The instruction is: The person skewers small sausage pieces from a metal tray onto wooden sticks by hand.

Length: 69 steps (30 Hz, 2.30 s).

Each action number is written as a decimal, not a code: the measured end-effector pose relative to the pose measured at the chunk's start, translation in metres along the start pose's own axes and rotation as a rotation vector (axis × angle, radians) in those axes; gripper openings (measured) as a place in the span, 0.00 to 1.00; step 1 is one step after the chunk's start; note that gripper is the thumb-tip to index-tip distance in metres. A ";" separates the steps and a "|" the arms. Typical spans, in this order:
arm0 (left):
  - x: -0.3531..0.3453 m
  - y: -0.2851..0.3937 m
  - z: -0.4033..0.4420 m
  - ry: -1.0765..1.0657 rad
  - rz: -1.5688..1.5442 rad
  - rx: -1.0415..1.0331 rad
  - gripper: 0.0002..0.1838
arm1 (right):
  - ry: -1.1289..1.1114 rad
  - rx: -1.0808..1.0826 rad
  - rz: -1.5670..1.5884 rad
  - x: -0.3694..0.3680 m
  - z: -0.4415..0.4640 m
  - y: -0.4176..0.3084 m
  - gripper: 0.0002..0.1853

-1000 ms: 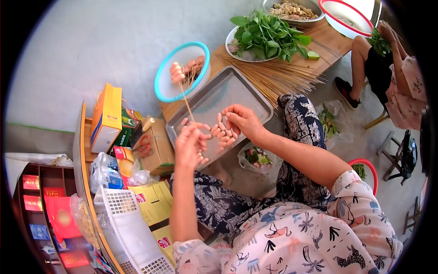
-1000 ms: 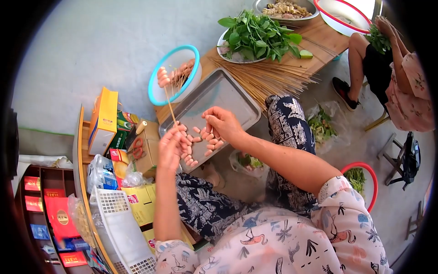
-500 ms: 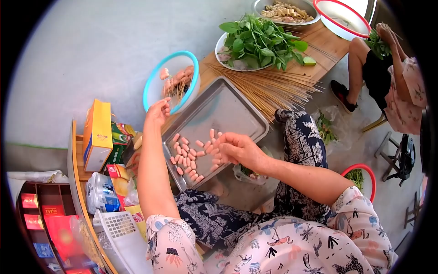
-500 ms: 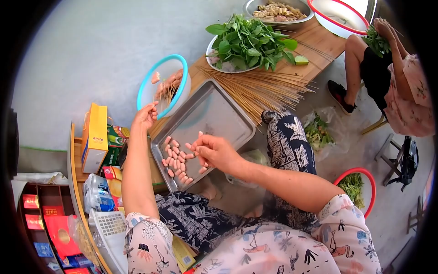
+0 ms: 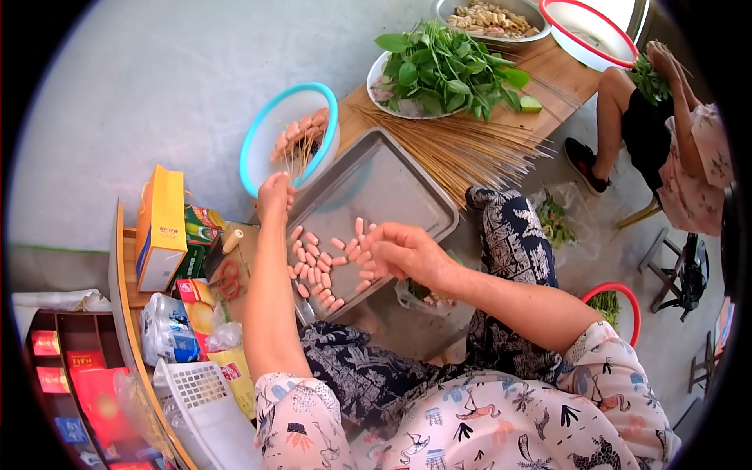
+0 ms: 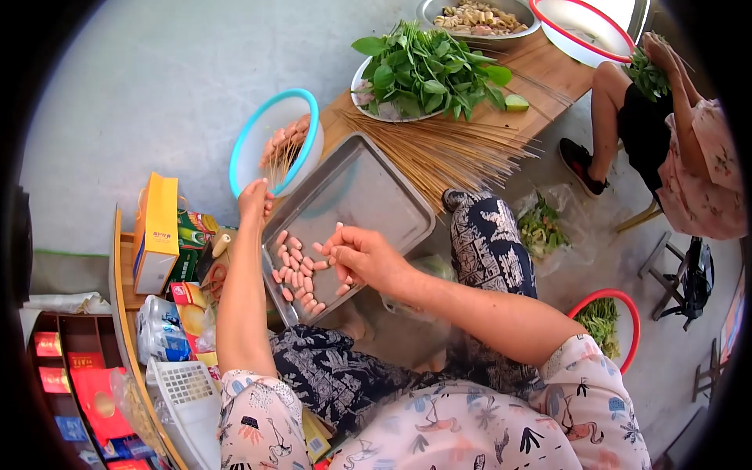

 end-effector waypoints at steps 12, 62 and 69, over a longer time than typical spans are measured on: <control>0.090 -0.079 -0.157 -0.130 0.152 -0.173 0.15 | 0.149 0.304 -0.154 0.053 -0.013 -0.040 0.09; 0.038 -0.049 -0.201 -0.200 -0.417 -0.150 0.16 | 0.111 -0.301 -0.289 0.080 -0.102 -0.052 0.05; 0.050 -0.056 -0.196 -0.385 -0.981 -0.150 0.20 | -0.153 -0.449 -0.704 0.000 -0.070 0.001 0.07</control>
Point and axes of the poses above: each hand's wrist, its own z-axis towards the middle knuckle, its own x-axis out of the back of the hand, y = z × x, the point moved 1 cm from there along z, towards the middle knuckle, and after that the axes turned 7 degrees about -x, right-handed, at the moved point
